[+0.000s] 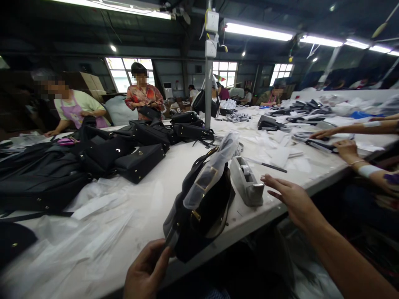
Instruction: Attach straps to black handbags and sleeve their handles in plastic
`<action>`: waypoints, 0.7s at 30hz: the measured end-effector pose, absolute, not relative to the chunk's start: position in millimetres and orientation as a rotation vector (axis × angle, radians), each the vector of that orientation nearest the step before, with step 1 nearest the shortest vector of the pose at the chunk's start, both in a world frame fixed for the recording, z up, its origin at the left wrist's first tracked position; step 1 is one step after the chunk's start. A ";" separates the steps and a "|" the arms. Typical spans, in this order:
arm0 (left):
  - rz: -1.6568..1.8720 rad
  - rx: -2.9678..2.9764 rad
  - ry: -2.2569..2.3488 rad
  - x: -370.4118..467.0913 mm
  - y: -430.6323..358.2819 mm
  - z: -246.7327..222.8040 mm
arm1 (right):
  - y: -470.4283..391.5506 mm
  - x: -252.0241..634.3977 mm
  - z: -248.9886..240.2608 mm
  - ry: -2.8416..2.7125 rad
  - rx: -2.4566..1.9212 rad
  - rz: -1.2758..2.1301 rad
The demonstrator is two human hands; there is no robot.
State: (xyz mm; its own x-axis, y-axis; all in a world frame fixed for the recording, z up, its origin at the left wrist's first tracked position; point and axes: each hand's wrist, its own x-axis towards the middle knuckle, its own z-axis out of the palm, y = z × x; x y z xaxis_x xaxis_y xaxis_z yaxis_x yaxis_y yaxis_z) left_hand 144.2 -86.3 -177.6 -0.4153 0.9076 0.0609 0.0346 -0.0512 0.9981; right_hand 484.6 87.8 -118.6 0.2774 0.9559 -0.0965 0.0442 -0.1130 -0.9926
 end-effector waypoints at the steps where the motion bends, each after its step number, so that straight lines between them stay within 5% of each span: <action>1: 1.558 1.023 1.511 144.0 -86.0 -178.4 | 82.8 486.6 -125.2 -0.974 -1.457 1.067; 9: 1.498 0.985 1.517 139.7 -87.5 -178.4 | 79.0 486.1 -194.0 -0.779 -1.538 1.013; 21: 1.492 1.017 1.383 138.8 -87.5 -170.3 | 34.2 467.9 -192.6 -0.962 -1.825 0.892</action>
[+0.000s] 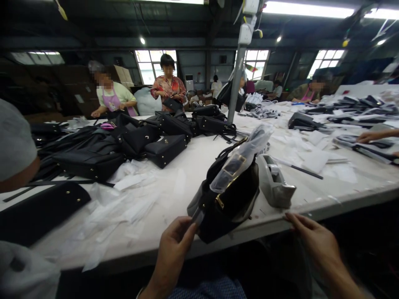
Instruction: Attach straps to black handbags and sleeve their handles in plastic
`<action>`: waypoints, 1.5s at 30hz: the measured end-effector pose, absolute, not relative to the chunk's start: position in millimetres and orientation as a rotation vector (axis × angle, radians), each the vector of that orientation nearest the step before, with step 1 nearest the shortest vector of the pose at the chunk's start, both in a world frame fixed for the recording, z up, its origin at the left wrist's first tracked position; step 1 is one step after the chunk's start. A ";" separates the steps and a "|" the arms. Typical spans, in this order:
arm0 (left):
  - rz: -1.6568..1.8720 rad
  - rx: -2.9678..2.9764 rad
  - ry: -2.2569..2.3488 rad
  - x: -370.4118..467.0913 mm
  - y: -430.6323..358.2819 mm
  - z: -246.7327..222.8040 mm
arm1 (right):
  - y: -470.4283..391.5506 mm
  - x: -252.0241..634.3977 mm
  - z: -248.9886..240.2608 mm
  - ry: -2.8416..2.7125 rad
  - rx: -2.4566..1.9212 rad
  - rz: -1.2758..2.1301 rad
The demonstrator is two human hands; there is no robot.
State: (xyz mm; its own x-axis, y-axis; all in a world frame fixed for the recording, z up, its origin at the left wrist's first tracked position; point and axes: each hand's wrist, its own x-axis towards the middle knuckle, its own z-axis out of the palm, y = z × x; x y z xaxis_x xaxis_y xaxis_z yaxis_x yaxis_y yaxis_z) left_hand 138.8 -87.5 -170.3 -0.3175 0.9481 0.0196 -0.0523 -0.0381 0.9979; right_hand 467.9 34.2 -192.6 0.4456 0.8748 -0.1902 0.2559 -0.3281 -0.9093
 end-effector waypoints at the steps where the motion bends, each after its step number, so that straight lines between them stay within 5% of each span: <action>1: 1.491 1.024 1.381 138.6 -87.5 -170.6 | 20.4 458.4 -193.6 -1.022 -1.825 0.894; 8: 1.514 1.089 1.408 140.7 -90.3 -167.8 | -69.2 341.1 -156.7 -1.404 -1.233 1.326; 15: 1.523 1.189 1.434 142.1 -93.3 -162.7 | -58.2 273.1 -124.6 -1.506 -1.234 1.255; 34: 1.511 1.598 1.586 138.5 -100.1 -166.1 | -51.5 270.8 -132.6 -1.697 -1.346 1.097; 45: 1.290 0.952 1.222 132.6 -100.8 -152.3 | -50.5 292.0 -134.9 -1.657 -1.168 1.438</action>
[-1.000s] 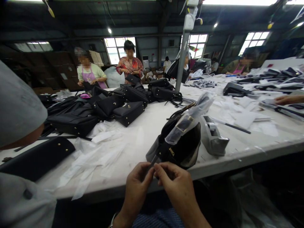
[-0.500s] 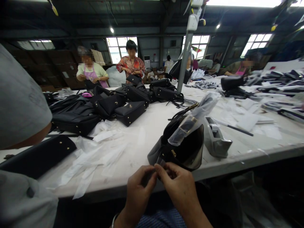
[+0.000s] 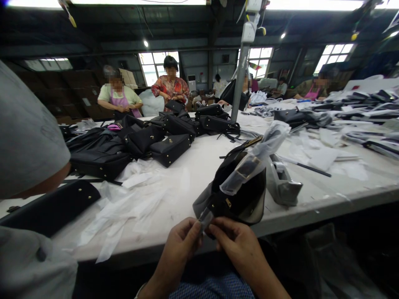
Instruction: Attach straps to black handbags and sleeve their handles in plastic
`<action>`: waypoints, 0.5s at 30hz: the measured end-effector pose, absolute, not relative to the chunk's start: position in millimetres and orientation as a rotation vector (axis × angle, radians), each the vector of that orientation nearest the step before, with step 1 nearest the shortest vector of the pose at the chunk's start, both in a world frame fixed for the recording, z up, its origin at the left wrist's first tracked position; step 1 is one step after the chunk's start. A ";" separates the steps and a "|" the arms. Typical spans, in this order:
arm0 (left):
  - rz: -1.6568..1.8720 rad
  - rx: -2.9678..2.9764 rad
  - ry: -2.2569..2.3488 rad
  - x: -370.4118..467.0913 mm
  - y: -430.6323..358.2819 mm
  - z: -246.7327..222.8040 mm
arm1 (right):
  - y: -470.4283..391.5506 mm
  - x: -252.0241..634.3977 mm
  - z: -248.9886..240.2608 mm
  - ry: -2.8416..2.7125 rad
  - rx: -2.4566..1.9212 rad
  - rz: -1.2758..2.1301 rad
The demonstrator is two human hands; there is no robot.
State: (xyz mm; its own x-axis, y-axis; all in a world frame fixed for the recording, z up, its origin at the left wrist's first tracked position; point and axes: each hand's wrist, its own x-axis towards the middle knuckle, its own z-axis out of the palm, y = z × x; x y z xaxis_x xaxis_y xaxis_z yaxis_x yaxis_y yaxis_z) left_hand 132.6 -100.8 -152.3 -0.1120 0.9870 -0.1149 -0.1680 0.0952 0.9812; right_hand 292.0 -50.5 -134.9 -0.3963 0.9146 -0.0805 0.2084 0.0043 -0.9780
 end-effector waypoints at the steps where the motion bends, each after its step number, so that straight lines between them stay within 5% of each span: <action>1: 1.277 0.931 1.221 132.9 -101.0 -151.9 | -51.6 292.0 -134.8 -1.662 -1.192 1.424; 15: 1.202 0.760 1.191 139.7 -103.2 -142.1 | -61.5 267.2 -148.2 -1.512 -1.264 1.192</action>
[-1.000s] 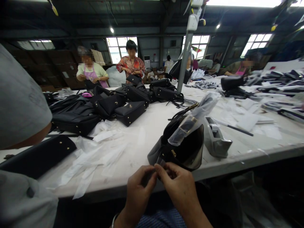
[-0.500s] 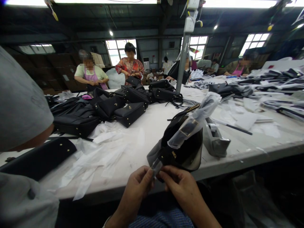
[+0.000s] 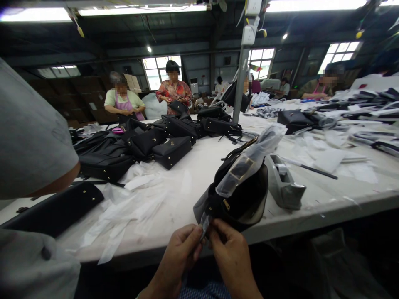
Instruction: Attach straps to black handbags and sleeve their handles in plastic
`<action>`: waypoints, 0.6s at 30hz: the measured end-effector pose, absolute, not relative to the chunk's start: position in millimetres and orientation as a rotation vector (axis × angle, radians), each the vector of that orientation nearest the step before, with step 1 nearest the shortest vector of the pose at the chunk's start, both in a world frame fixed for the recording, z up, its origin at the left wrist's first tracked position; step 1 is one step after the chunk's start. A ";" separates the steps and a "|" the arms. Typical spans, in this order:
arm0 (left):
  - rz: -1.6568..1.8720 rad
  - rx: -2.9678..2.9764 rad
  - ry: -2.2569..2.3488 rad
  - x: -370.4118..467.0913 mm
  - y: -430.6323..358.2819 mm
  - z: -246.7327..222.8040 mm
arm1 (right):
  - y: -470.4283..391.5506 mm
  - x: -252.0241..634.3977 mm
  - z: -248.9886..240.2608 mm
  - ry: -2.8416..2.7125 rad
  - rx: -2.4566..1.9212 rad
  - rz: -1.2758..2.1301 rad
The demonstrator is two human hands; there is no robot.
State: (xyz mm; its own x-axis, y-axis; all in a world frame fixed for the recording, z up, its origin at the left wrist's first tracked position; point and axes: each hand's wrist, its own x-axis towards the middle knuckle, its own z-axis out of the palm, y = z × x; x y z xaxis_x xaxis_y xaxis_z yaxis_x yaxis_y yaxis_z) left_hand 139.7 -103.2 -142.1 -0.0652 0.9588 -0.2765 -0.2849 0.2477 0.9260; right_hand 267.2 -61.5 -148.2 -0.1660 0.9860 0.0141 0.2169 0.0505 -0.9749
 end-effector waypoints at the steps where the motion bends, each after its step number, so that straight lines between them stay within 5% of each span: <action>1: 1.208 0.759 1.194 139.5 -103.3 -141.8 | -61.4 266.8 -147.9 -1.512 -1.267 1.184; 10: 1.166 0.756 1.086 149.6 -103.6 -153.1 | -53.7 268.8 -150.3 -1.538 -1.357 1.274; 18: 1.188 0.569 0.982 147.8 -103.9 -152.4 | -56.6 283.3 -142.2 -0.971 -0.808 2.151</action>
